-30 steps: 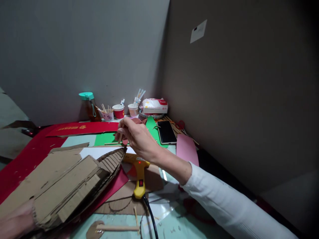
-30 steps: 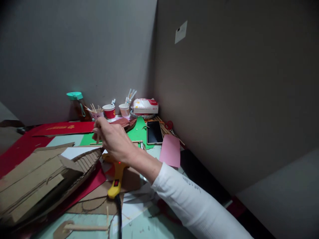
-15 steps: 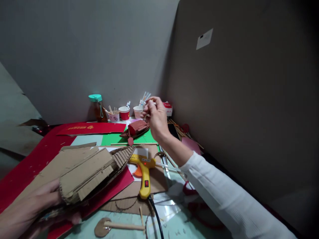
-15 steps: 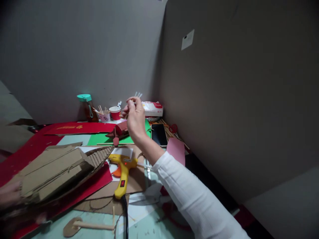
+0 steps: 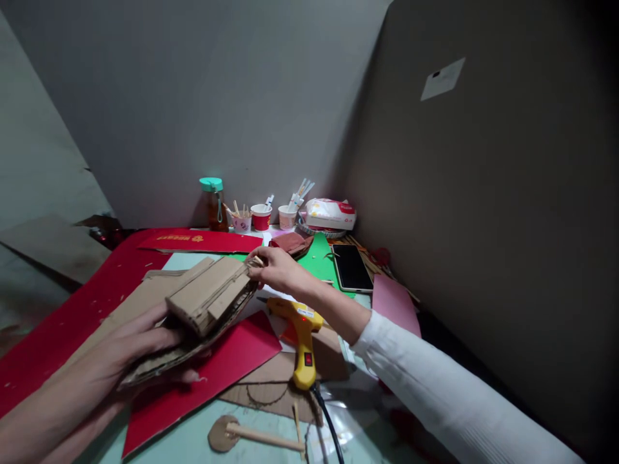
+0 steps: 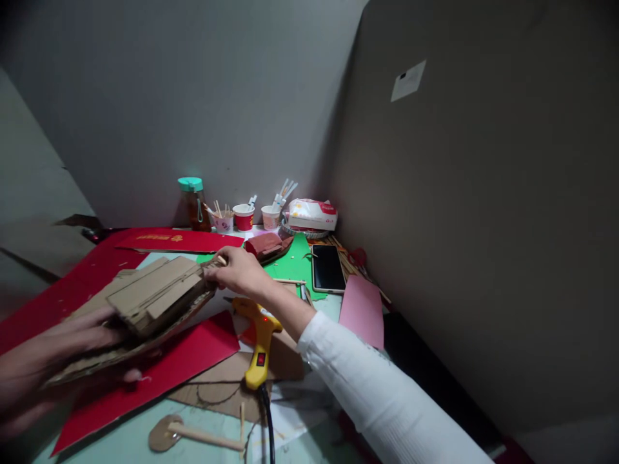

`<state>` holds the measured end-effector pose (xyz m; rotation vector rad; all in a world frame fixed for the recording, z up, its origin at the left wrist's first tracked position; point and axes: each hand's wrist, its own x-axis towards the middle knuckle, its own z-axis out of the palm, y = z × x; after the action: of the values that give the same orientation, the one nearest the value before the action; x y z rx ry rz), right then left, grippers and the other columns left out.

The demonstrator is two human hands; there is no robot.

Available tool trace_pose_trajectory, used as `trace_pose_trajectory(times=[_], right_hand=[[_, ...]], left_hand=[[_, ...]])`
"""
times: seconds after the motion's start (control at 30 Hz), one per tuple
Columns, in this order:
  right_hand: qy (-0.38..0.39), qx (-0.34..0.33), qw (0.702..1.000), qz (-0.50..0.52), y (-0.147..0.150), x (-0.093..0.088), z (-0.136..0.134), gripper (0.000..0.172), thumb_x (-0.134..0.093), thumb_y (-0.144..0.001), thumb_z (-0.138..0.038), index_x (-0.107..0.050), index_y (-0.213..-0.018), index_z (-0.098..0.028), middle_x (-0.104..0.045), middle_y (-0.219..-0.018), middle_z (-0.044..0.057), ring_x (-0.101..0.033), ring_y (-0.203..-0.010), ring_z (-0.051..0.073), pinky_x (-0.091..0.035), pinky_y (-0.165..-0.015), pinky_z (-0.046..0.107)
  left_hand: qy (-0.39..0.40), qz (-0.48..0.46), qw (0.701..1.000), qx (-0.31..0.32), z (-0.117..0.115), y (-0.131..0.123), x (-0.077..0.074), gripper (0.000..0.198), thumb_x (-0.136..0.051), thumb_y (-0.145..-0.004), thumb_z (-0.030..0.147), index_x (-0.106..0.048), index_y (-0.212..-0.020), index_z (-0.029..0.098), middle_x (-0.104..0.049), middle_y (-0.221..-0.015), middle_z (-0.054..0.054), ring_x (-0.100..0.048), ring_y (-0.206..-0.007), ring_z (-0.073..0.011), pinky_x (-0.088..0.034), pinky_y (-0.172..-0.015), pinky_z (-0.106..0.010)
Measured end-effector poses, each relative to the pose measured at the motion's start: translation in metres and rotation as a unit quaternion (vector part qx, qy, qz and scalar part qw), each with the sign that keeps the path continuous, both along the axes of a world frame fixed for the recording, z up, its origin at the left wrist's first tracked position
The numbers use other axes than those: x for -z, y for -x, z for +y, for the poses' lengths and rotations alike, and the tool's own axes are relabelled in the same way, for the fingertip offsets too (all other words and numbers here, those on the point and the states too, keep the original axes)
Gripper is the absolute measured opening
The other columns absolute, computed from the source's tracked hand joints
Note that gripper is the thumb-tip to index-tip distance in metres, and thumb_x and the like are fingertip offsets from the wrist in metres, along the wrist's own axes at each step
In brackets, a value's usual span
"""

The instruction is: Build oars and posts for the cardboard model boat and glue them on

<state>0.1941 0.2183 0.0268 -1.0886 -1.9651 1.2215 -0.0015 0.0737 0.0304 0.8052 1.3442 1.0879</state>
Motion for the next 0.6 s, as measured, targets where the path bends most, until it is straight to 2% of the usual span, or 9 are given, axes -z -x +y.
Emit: trace_pose_trajectory(times=[0.1,0.2,0.27,0.4,0.5,0.6], right_hand=[[0.017,0.006,1.000,-0.005,0.007,0.001,0.004,0.012,-0.067,-0.098,-0.026,-0.064,-0.099,-0.014,-0.060,-0.079,-0.004,-0.055,-0.058,0.008,-0.048,-0.052,0.020],[0.028,0.007,0.999,-0.018,0.013,-0.001,0.005,0.014,-0.066,-0.100,-0.027,-0.064,-0.099,-0.014,-0.060,-0.081,-0.003,-0.054,-0.058,0.008,-0.047,-0.051,0.019],[0.030,0.009,0.999,-0.024,0.017,0.000,0.007,0.013,-0.066,-0.099,-0.026,-0.064,-0.100,-0.014,-0.061,-0.083,-0.002,-0.055,-0.060,0.008,-0.048,-0.052,0.020],[0.028,0.017,0.999,-0.026,0.022,0.005,0.012,0.010,-0.067,-0.097,-0.021,-0.063,-0.104,-0.014,-0.061,-0.087,-0.002,-0.056,-0.064,0.009,-0.048,-0.054,0.021],[0.021,0.019,0.999,-0.014,0.022,0.008,0.013,0.011,-0.068,-0.092,-0.013,-0.063,-0.102,-0.015,-0.059,-0.086,-0.003,-0.052,-0.063,0.009,-0.045,-0.054,0.020],[0.019,0.015,1.000,0.004,0.021,0.009,0.009,0.020,-0.065,-0.084,-0.002,-0.063,-0.100,-0.015,-0.056,-0.080,-0.005,-0.045,-0.059,0.008,-0.040,-0.055,0.021]], left_hand=[[0.033,-0.032,0.999,0.027,0.005,0.007,0.007,0.084,-0.086,-0.071,0.031,-0.050,-0.146,0.038,-0.068,-0.140,-0.003,-0.071,-0.114,-0.0366,-0.068,-0.076,-0.040],[0.077,-0.082,0.993,0.028,0.007,0.011,0.018,0.090,-0.091,-0.068,0.031,-0.049,-0.147,0.031,-0.068,-0.140,-0.006,-0.069,-0.120,-0.0327,-0.064,-0.089,-0.034],[0.086,-0.085,0.992,0.033,0.006,0.009,0.021,0.094,-0.094,-0.063,0.030,-0.050,-0.146,0.026,-0.069,-0.139,-0.010,-0.071,-0.116,-0.0334,-0.065,-0.088,-0.036],[0.067,-0.068,0.995,0.030,0.003,0.004,0.021,0.095,-0.096,-0.061,0.026,-0.051,-0.144,0.027,-0.068,-0.138,-0.011,-0.076,-0.103,-0.0348,-0.069,-0.079,-0.043],[0.057,-0.053,0.996,0.033,0.001,0.003,0.021,0.091,-0.094,-0.066,0.028,-0.049,-0.146,0.026,-0.072,-0.130,-0.010,-0.075,-0.106,-0.0314,-0.068,-0.083,-0.039],[0.045,-0.027,0.998,0.045,-0.002,0.005,0.023,0.085,-0.090,-0.069,0.026,-0.051,-0.144,0.024,-0.074,-0.126,-0.010,-0.073,-0.110,-0.0307,-0.066,-0.085,-0.034]])
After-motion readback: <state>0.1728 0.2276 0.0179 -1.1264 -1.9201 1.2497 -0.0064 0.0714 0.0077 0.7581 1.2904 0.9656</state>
